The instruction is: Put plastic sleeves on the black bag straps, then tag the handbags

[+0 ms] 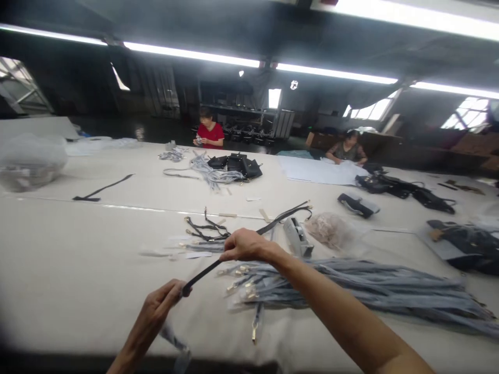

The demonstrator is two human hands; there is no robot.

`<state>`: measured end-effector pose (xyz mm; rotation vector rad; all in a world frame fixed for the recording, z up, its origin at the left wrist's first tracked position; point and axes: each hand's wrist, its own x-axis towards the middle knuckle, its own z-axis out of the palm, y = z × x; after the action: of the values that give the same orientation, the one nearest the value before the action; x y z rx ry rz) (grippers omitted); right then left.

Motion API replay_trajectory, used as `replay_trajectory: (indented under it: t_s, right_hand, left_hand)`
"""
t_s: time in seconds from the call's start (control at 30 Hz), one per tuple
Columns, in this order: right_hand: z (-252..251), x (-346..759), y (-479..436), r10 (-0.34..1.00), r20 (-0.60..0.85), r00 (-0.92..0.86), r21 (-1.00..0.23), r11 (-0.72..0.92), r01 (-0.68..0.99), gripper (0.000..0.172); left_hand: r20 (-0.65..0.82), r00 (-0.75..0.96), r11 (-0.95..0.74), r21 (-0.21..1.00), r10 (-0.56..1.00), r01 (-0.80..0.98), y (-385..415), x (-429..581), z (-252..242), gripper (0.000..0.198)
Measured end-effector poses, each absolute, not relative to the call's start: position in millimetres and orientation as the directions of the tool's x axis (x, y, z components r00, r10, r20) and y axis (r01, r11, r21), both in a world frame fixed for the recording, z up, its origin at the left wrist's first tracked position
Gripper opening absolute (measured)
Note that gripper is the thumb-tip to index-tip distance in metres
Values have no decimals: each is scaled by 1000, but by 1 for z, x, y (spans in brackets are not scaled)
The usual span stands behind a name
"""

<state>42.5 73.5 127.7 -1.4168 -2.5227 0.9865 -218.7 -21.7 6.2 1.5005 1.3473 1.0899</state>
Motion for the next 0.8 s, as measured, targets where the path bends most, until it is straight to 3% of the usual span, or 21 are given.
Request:
replay_trajectory:
  t_s: [0.17, 0.37, 0.57, 0.67, 0.8]
  right_hand:
    - [150, 3, 58, 764, -146, -628, -567, 456, 686, 26]
    - [226, 6, 67, 848, 111, -519, -384, 518, 764, 17]
    - [313, -34, 59, 676, 340, -654, -25, 702, 712, 18]
    - [343, -59, 53, 611, 366, -702, -56, 767, 639, 36]
    - [360, -52, 61, 667, 287, -688, -294, 745, 599, 43]
  left_hand:
    - [163, 90, -180, 952, 983, 248, -5, -216, 31, 39]
    - [172, -51, -163, 975, 984, 148, 16, -239, 79, 42]
    - [351, -15, -350, 936, 936, 21, 43, -232, 184, 37]
    - [435, -4, -434, 898, 901, -70, 51, -223, 232, 36]
    - [505, -40, -506, 857, 862, -92, 56, -240, 259, 34]
